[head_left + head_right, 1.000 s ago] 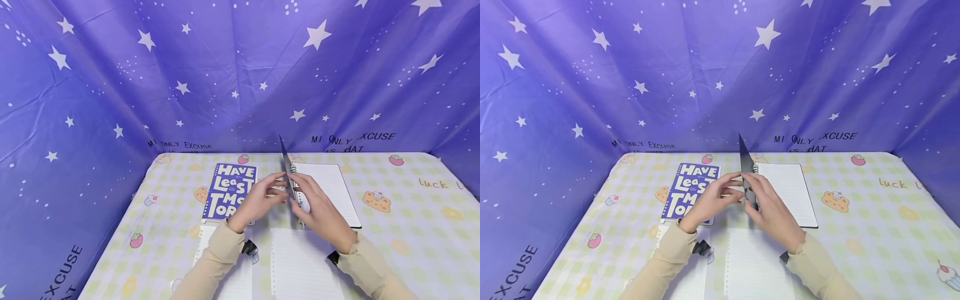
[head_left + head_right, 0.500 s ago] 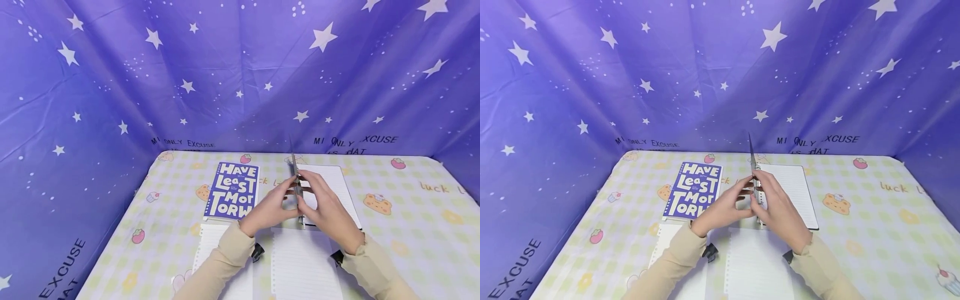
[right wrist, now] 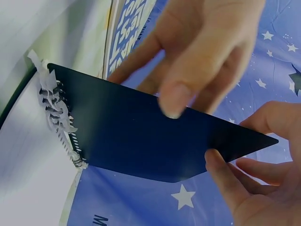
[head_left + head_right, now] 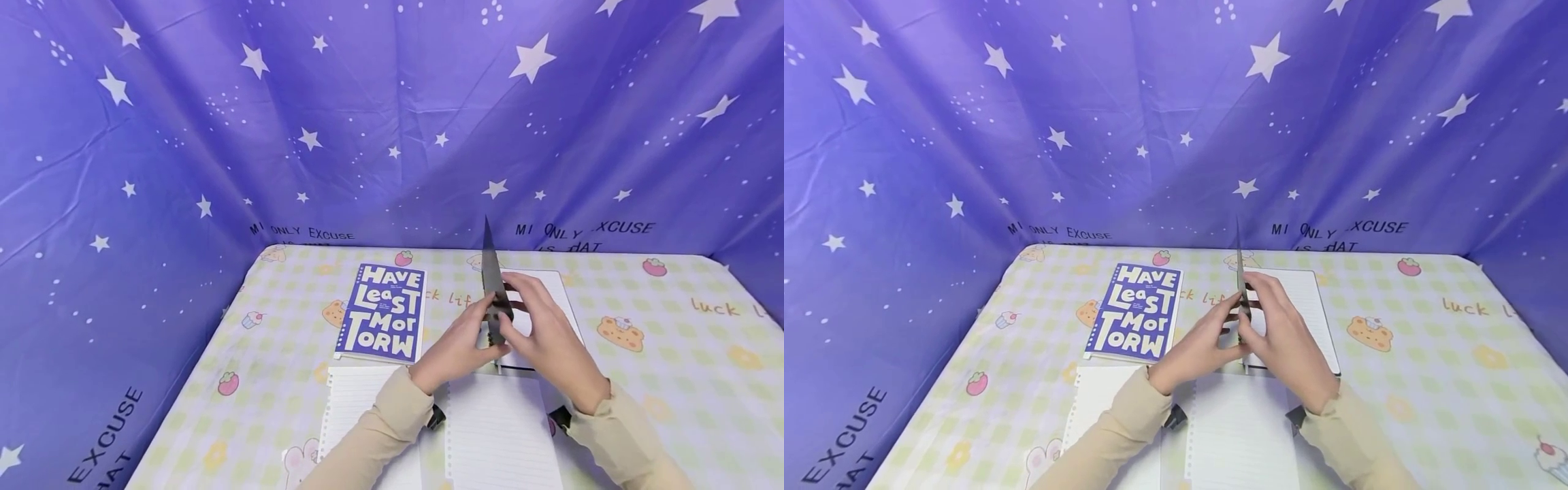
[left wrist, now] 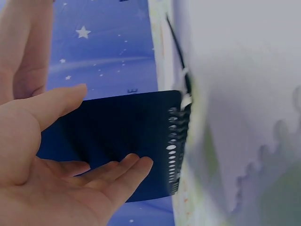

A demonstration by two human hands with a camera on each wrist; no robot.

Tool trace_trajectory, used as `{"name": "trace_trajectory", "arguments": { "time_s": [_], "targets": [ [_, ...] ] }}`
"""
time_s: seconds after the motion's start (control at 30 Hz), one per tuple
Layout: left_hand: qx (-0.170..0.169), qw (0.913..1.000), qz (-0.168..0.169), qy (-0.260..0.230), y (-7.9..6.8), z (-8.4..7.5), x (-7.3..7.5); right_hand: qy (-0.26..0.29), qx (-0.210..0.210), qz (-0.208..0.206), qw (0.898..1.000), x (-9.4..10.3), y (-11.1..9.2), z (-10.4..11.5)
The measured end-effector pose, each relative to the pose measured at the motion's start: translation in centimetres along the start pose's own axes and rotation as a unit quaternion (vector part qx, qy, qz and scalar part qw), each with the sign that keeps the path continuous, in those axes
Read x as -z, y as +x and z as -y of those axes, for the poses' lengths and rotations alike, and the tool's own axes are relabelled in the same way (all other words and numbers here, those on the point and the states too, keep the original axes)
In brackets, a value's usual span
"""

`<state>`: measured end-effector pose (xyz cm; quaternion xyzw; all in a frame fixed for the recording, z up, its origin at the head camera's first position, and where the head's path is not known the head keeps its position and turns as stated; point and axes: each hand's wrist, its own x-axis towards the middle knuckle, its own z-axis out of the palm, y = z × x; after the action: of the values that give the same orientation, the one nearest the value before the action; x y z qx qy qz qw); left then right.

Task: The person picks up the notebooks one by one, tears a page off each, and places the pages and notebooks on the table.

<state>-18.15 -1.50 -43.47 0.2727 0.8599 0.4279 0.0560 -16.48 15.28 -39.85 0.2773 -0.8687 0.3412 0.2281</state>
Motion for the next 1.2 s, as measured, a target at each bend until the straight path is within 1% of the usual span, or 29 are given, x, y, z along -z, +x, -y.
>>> {"name": "trace_trajectory", "arguments": {
  "time_s": [0.1,0.23,0.33,0.5,0.6,0.73,0.87,1.0,1.2],
  "targets": [
    [0.011,0.9999,0.004,0.008,0.0,0.1,-0.3,-0.006,-0.01,-0.002,1.0,0.3,0.1,0.2],
    [0.027,0.999,0.009,0.035,0.0,-0.1,-0.6,-0.006,-0.033,-0.005,0.999,0.5,0.2,0.4],
    [0.029,0.9979,0.013,0.056,-0.1,-0.1,-0.8,-0.005,-0.049,-0.002,0.999,0.6,0.3,0.5],
    [0.013,0.9963,0.016,0.084,-0.2,0.2,-1.0,0.003,-0.073,0.009,0.997,1.2,0.4,0.5],
    [-0.001,0.9948,0.02,0.1,-0.2,0.3,-1.0,0.008,-0.079,0.011,0.997,1.7,0.5,0.4],
    [-0.02,0.9918,0.033,0.122,-0.2,0.2,-0.8,0.005,-0.082,0.012,0.997,2.6,0.7,-0.3],
    [-0.035,0.988,0.043,0.144,0.0,0.2,-0.8,-0.002,-0.099,0.032,0.995,3.7,0.7,-1.3],
    [-0.042,0.9854,0.045,0.159,0.2,0.2,-1.1,-0.008,-0.12,0.058,0.991,4.4,0.6,-2.0],
    [-0.04,0.985,0.054,0.159,0.2,0.2,-1.6,-0.03,-0.148,0.074,0.986,5.0,0.5,-2.4]
  ]
}}
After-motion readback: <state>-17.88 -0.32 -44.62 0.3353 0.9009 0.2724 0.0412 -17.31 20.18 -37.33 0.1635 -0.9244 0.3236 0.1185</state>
